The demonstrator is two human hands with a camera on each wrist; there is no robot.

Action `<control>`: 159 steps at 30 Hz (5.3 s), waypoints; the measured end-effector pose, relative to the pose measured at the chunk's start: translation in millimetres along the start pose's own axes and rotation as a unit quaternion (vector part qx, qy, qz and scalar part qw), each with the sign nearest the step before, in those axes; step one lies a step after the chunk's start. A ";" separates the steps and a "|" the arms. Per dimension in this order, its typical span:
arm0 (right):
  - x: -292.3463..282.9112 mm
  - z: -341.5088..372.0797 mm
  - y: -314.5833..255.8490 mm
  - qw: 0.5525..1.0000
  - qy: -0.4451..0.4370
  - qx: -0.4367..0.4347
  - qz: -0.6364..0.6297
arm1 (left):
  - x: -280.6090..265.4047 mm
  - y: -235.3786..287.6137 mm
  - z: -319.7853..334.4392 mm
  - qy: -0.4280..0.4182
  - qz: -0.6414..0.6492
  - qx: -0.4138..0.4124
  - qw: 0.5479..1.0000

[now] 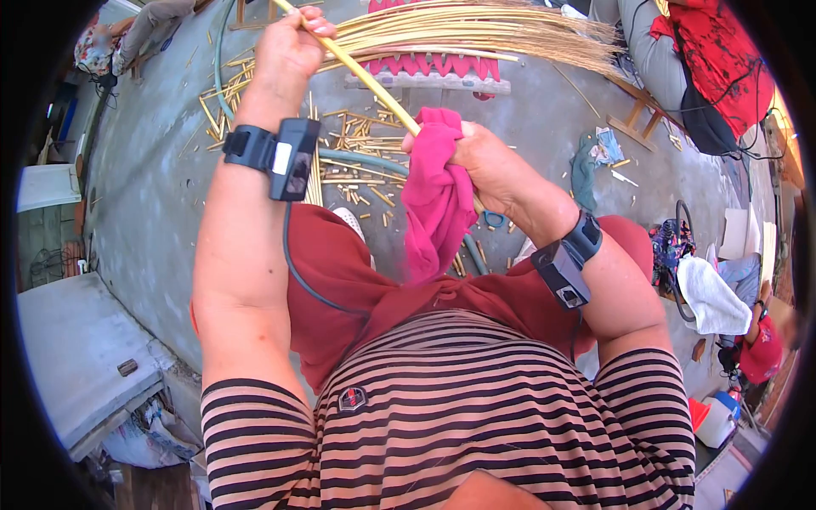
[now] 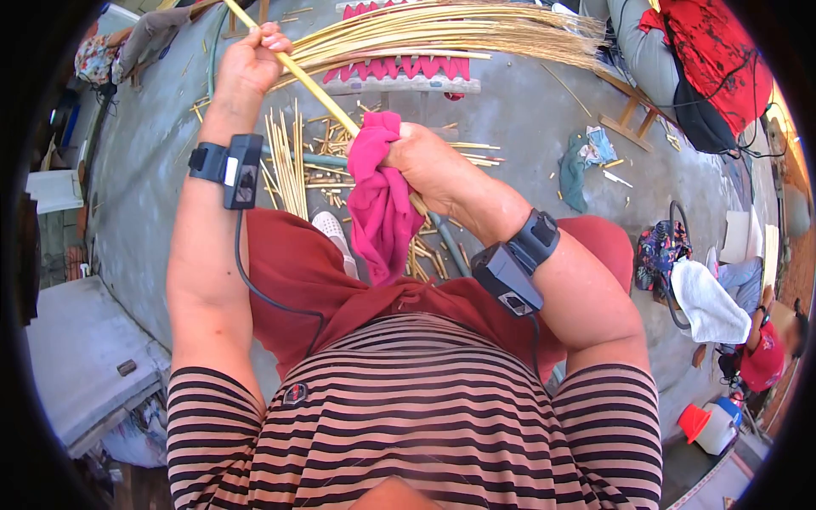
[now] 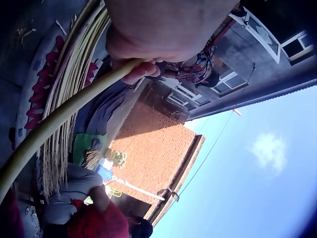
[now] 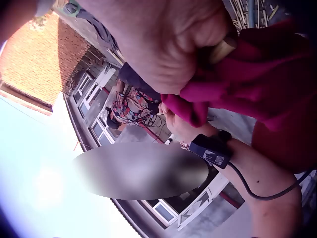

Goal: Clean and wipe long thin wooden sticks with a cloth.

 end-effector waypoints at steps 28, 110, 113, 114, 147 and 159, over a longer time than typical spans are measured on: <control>-53.7 24.3 -56.7 0.958 0.133 -0.161 -0.199 | 105.6 -99.9 84.2 -0.020 -0.466 -0.050 0.883; -87.1 58.9 -147.1 0.878 0.205 -0.364 -0.233 | 107.1 -98.3 121.0 -0.114 -0.844 0.273 0.447; -125.7 81.9 -174.9 0.812 0.239 -0.440 -0.300 | 68.3 -51.2 127.0 -0.036 -0.839 0.264 0.475; -129.2 91.2 -186.1 0.809 0.243 -0.455 -0.281 | 50.7 -27.1 125.8 0.007 -0.811 0.262 0.523; -6.3 21.0 -69.5 0.868 0.089 -0.231 0.431 | 134.7 -120.7 127.0 -0.218 -0.461 0.010 0.860; -28.9 18.9 -40.4 0.835 0.017 -0.150 0.530 | 74.2 23.2 133.1 0.057 -0.254 0.253 0.932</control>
Point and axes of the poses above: each hand's wrist, its own z-axis away from the middle knuckle, its own x-axis out of the palm, y = z × x, the point moved 8 cm from there along -z, towards the middle knuckle, and after that the axes turned 12 degrees about -x, right-handed, at the moved point
